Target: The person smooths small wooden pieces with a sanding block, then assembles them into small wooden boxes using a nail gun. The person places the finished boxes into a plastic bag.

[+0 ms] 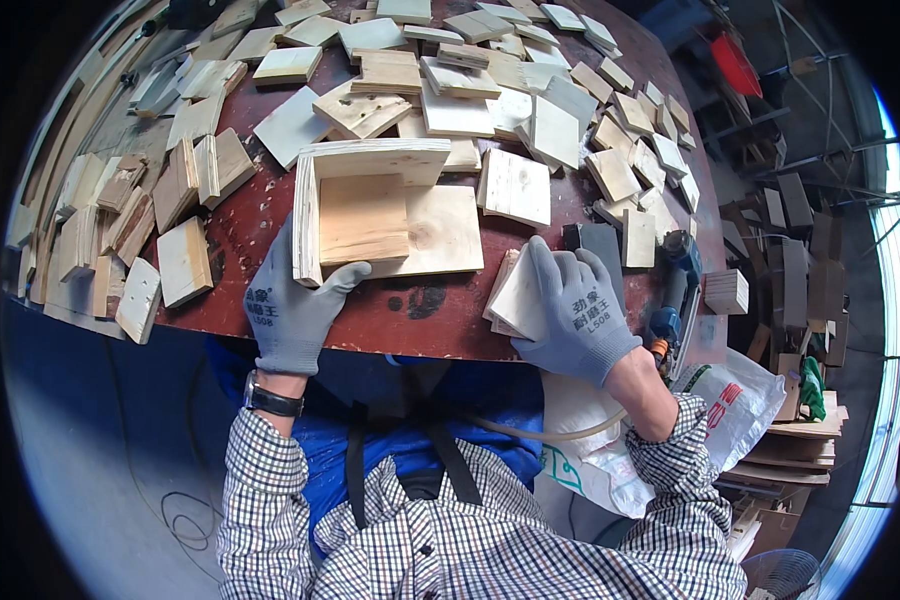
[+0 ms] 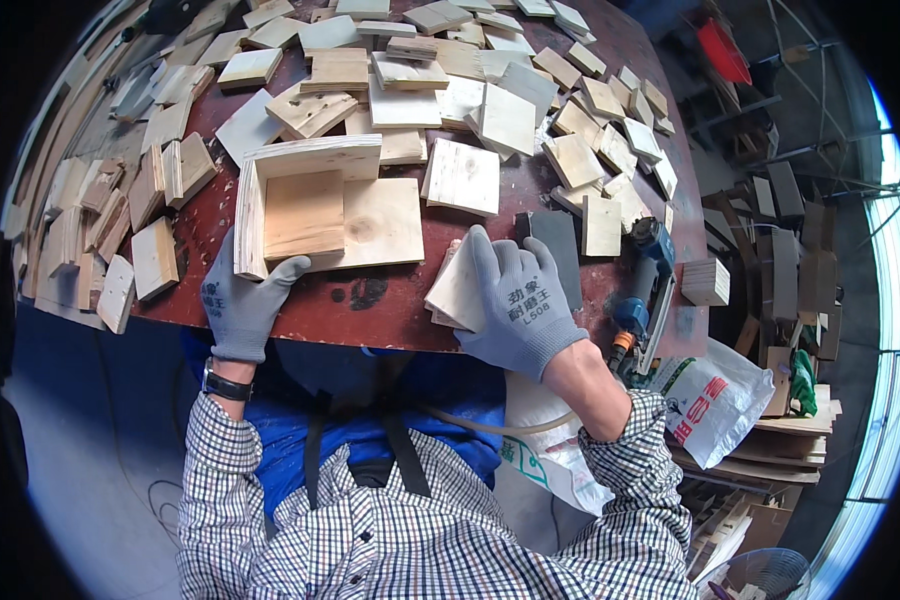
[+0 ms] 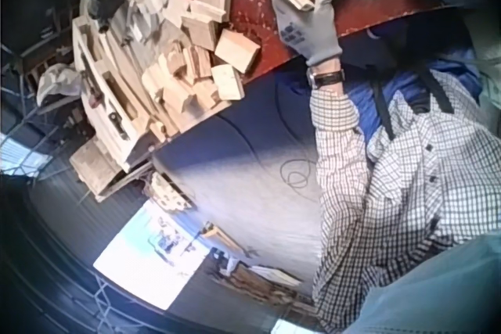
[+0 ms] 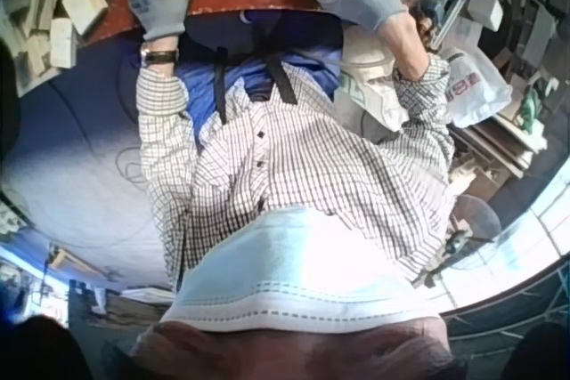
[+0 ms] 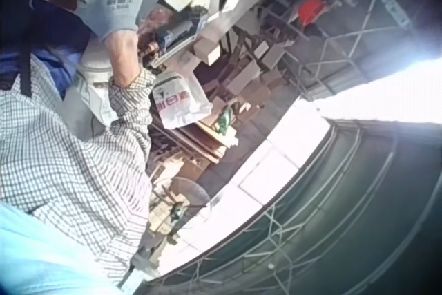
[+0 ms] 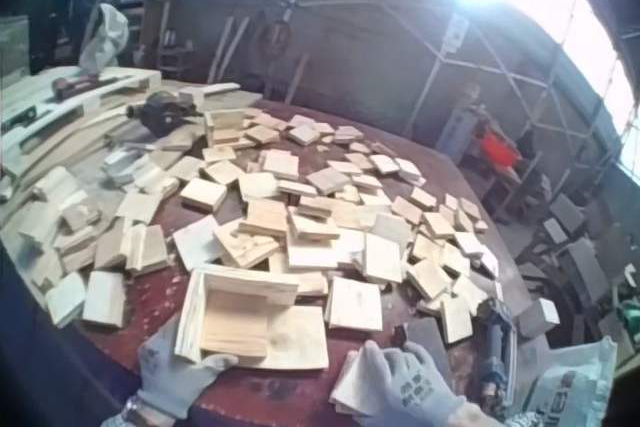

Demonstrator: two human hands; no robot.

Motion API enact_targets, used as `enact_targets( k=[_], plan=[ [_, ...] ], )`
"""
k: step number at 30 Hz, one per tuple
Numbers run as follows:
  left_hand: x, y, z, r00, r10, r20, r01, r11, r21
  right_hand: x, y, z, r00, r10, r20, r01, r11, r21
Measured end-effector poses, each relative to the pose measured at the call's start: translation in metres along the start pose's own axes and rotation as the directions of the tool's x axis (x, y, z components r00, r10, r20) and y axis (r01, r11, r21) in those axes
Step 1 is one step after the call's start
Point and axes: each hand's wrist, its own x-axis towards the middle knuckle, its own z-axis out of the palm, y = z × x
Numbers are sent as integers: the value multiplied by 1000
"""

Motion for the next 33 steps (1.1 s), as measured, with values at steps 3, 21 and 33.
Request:
enact_targets(
  k=[3,21,33],
  plan=[
    [2,4,-3,1000,14,22,-14,999,31,-1,-3,4,999,-7,-34,8,1000,13],
    [4,0,-5,995,95,16,-96,992,84,144,-73,-24,825,-349,-444,408,912,39],
    [-1,1,-4,998,55,18,-56,997,59,14,0,-27,995,-82,-52,80,996,-46]
  ],
)
